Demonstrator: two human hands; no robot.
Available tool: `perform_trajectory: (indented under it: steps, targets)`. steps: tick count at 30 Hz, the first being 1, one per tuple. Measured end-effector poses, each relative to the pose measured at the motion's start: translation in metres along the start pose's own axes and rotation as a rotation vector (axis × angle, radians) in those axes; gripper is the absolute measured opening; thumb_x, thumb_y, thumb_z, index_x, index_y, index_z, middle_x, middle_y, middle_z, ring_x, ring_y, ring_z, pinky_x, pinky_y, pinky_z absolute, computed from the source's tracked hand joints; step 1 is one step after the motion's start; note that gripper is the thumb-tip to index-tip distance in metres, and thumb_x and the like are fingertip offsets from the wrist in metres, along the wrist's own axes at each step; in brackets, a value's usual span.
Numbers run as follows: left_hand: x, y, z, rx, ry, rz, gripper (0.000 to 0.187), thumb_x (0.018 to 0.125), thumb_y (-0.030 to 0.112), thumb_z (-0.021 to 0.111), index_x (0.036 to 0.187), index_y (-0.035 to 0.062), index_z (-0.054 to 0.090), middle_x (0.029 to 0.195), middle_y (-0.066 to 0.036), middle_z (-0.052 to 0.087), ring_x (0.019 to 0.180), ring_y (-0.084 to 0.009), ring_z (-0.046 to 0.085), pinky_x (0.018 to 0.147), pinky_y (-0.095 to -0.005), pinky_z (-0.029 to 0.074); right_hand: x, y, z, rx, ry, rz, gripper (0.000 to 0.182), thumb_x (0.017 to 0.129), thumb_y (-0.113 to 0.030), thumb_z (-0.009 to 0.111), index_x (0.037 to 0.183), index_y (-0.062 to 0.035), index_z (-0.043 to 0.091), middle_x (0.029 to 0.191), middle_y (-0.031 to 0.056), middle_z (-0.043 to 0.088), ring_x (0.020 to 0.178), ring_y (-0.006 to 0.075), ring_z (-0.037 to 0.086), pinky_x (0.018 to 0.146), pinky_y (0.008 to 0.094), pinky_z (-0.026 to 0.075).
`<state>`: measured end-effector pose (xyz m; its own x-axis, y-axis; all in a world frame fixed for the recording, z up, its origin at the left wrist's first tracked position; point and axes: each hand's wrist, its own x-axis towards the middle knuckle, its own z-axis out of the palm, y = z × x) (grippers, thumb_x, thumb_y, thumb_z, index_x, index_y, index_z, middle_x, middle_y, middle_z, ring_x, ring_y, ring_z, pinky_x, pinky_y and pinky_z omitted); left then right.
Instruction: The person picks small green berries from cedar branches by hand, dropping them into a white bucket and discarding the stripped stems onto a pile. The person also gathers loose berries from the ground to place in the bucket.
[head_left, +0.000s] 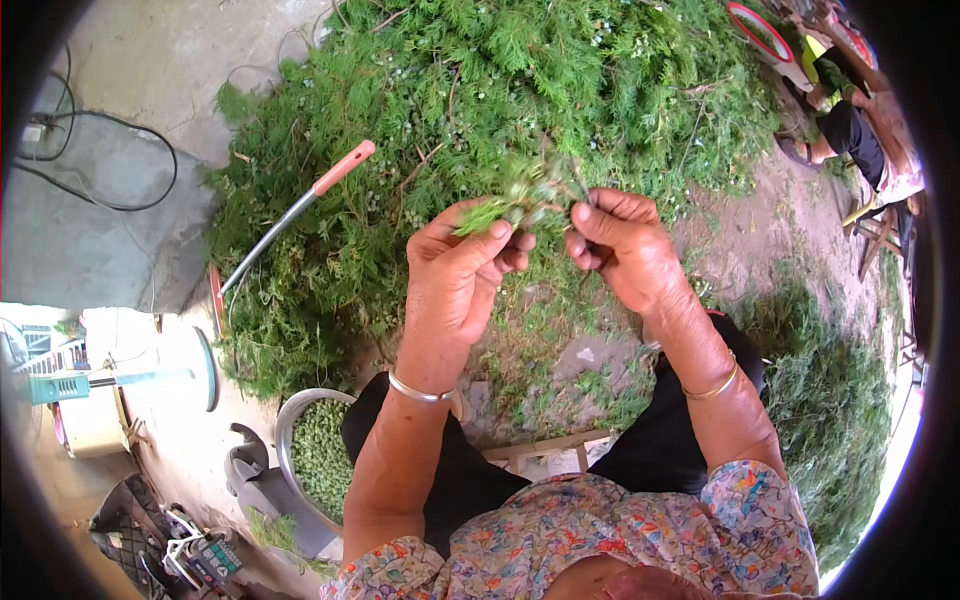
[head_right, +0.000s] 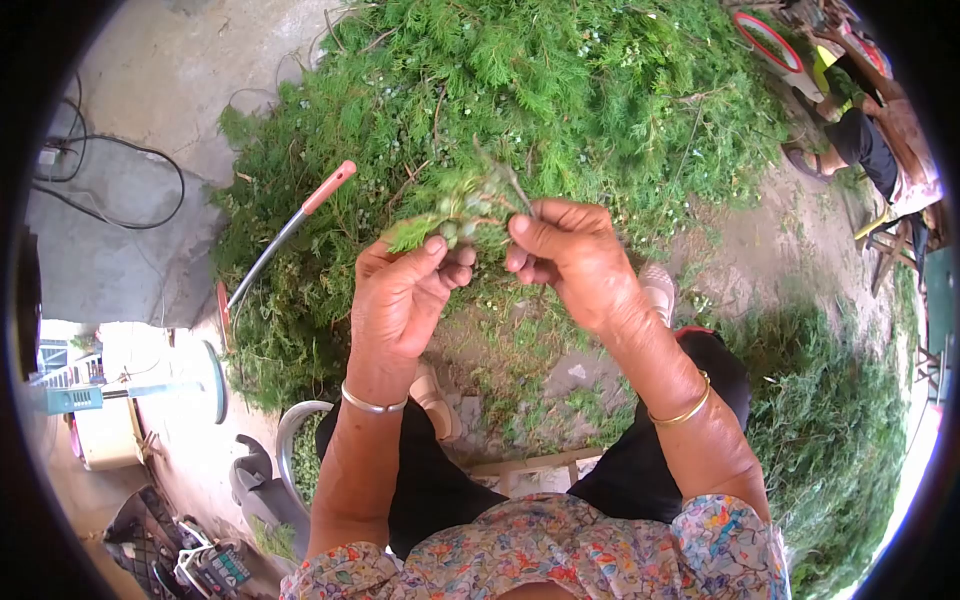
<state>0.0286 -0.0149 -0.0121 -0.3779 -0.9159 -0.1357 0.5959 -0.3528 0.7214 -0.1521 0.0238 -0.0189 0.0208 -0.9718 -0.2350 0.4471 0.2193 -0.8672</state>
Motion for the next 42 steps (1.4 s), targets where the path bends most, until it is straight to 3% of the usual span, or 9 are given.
perform_trajectory:
  steps: [3, 5, 13, 16, 26, 29, 33, 38, 42]
  targets:
    - [0.000, 0.002, -0.006, 0.112, 0.019, -0.012, 0.012, 0.082, 0.000, 0.061, 0.093, -0.0055, 0.059, 0.081, -0.015, 0.065, 0.066, -0.0213, 0.063, 0.054, -0.0279, 0.049, 0.002, -0.003, -0.004, 0.245, -0.088, -0.051, 0.016, 0.085, -0.016, 0.062, 0.074, -0.0036, 0.061, 0.065, 0.0050, 0.062, 0.054, 0.0078, 0.054, 0.049, 0.0202, 0.042]
    - [0.000, 0.003, -0.011, 0.197, 0.119, -0.134, 0.013, 0.084, 0.001, 0.058, 0.095, -0.0060, 0.058, 0.085, -0.018, 0.064, 0.065, -0.0211, 0.060, 0.054, -0.0292, 0.048, 0.002, -0.006, -0.002, -0.300, 0.104, -0.132, 0.017, 0.085, -0.015, 0.062, 0.072, -0.0039, 0.062, 0.061, 0.0040, 0.061, 0.051, 0.0075, 0.053, 0.047, 0.0202, 0.041]
    - [0.002, 0.007, -0.013, 0.104, 0.263, -0.137, 0.011, 0.084, 0.004, 0.058, 0.092, -0.0039, 0.058, 0.080, -0.016, 0.063, 0.065, -0.0198, 0.061, 0.053, -0.0281, 0.048, -0.003, -0.025, -0.004, -0.208, 0.150, -0.083, 0.018, 0.083, -0.015, 0.064, 0.070, -0.0026, 0.062, 0.059, 0.0033, 0.059, 0.049, 0.0058, 0.050, 0.045, 0.0194, 0.038]
    - [0.002, 0.007, -0.012, 0.182, 0.261, -0.097, 0.011, 0.084, 0.005, 0.060, 0.091, -0.0036, 0.059, 0.079, -0.014, 0.064, 0.064, -0.0184, 0.060, 0.053, -0.0277, 0.047, 0.001, -0.023, -0.009, -0.435, 0.212, -0.156, 0.019, 0.082, -0.015, 0.064, 0.068, -0.0031, 0.061, 0.057, 0.0031, 0.058, 0.049, 0.0060, 0.050, 0.044, 0.0193, 0.036]
    - [-0.002, 0.011, 0.007, 0.820, 0.347, 0.695, 0.010, 0.081, -0.003, 0.060, 0.090, -0.0050, 0.064, 0.070, -0.005, 0.061, 0.054, -0.0065, 0.050, 0.046, -0.0193, 0.039, -0.008, -0.028, -0.002, -0.274, 0.181, -0.169, 0.019, 0.081, -0.014, 0.065, 0.065, -0.0050, 0.060, 0.055, 0.0021, 0.056, 0.048, 0.0067, 0.049, 0.043, 0.0213, 0.035]
    - [-0.004, 0.009, 0.009, 1.014, 0.215, 0.713, 0.009, 0.080, -0.001, 0.062, 0.088, -0.0038, 0.065, 0.068, -0.002, 0.060, 0.055, -0.0053, 0.050, 0.047, -0.0176, 0.038, -0.009, -0.023, 0.000, -0.381, 0.162, -0.195, 0.018, 0.082, -0.013, 0.065, 0.067, -0.0038, 0.061, 0.056, 0.0018, 0.057, 0.049, 0.0061, 0.050, 0.044, 0.0208, 0.037]
    - [-0.002, 0.002, 0.006, 1.077, 0.171, 0.347, 0.011, 0.079, 0.003, 0.066, 0.087, -0.0052, 0.065, 0.066, 0.000, 0.059, 0.057, -0.0038, 0.047, 0.050, -0.0185, 0.037, -0.007, -0.014, 0.005, -0.506, 0.081, -0.260, 0.017, 0.084, -0.010, 0.063, 0.069, -0.0012, 0.061, 0.057, 0.0014, 0.057, 0.050, 0.0052, 0.052, 0.046, 0.0212, 0.041]
    - [-0.001, 0.000, -0.001, 1.109, 0.072, 0.314, 0.014, 0.081, 0.007, 0.065, 0.083, -0.0069, 0.063, 0.064, 0.000, 0.057, 0.056, -0.0039, 0.046, 0.049, -0.0208, 0.038, -0.006, -0.011, 0.010, -0.570, 0.079, -0.258, 0.017, 0.084, -0.008, 0.062, 0.068, -0.0007, 0.060, 0.055, 0.0017, 0.057, 0.049, 0.0057, 0.052, 0.045, 0.0222, 0.041]
    - [-0.004, 0.008, 0.004, 0.761, 0.243, 0.257, 0.009, 0.083, 0.005, 0.061, 0.083, -0.0042, 0.062, 0.065, -0.005, 0.057, 0.053, -0.0073, 0.049, 0.043, -0.0211, 0.036, -0.005, -0.008, 0.008, -0.484, 0.108, -0.221, 0.019, 0.084, -0.009, 0.062, 0.067, -0.0013, 0.060, 0.056, 0.0027, 0.058, 0.049, 0.0061, 0.051, 0.046, 0.0224, 0.041]
